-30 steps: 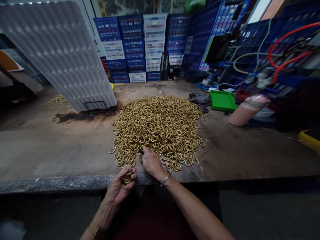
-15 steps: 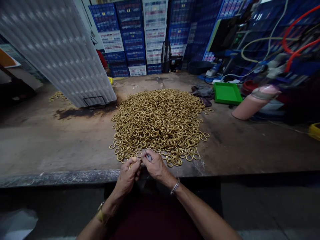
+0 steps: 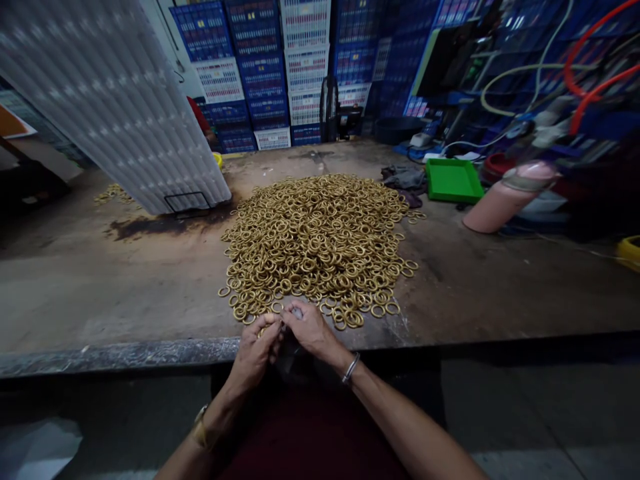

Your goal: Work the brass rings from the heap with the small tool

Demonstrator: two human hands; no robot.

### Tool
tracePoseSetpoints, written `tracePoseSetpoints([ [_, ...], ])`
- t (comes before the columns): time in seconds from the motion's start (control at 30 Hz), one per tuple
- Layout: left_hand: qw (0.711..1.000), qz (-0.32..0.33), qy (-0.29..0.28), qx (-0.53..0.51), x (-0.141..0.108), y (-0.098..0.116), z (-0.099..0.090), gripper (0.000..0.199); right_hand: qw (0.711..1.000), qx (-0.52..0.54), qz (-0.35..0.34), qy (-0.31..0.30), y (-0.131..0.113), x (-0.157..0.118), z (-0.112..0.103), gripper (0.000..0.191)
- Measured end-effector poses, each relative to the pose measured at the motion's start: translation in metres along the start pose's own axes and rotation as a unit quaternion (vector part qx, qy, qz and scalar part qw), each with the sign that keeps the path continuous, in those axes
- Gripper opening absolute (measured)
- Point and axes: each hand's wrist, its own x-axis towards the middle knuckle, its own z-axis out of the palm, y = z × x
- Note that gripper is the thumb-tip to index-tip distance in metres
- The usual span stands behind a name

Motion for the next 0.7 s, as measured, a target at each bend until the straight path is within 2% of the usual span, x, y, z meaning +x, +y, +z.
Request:
tracePoseSetpoints([
  [0.1,0.993,-0.072,-0.042,-0.088,-0.002,0.000,-0.001,0.027,1.000,0.023,0.002,-0.011,-0.001,-0.002,0.001,0.019],
  [0.27,0.988,-0.051,-0.047,-0.135,-0.003,-0.002,0.000,0.028,0.995,0.092,0.034,-0.033,-0.001,-0.004,0.002,0.020],
  [0.37,0.986,-0.040,-0.051,-0.151,-0.005,-0.002,0.000,0.029,0.994,0.094,0.043,-0.028,0.002,-0.003,0.002,0.021],
  [0.43,0.985,-0.036,-0.050,-0.160,-0.005,-0.002,0.000,0.031,0.998,0.053,0.033,0.002,0.005,-0.002,0.001,0.019],
  [0.53,0.985,-0.031,-0.043,-0.166,-0.005,-0.003,-0.001,0.030,0.996,-0.074,-0.043,0.034,0.010,-0.003,0.001,0.015],
  [0.6,0.986,-0.025,-0.039,-0.163,-0.004,-0.004,-0.001,0.029,0.984,-0.148,-0.103,0.010,0.013,-0.007,0.002,0.014],
  [0.7,0.988,-0.014,-0.032,-0.148,-0.003,-0.007,-0.002,0.028,0.969,-0.200,-0.141,-0.038,0.014,-0.012,0.002,0.013],
])
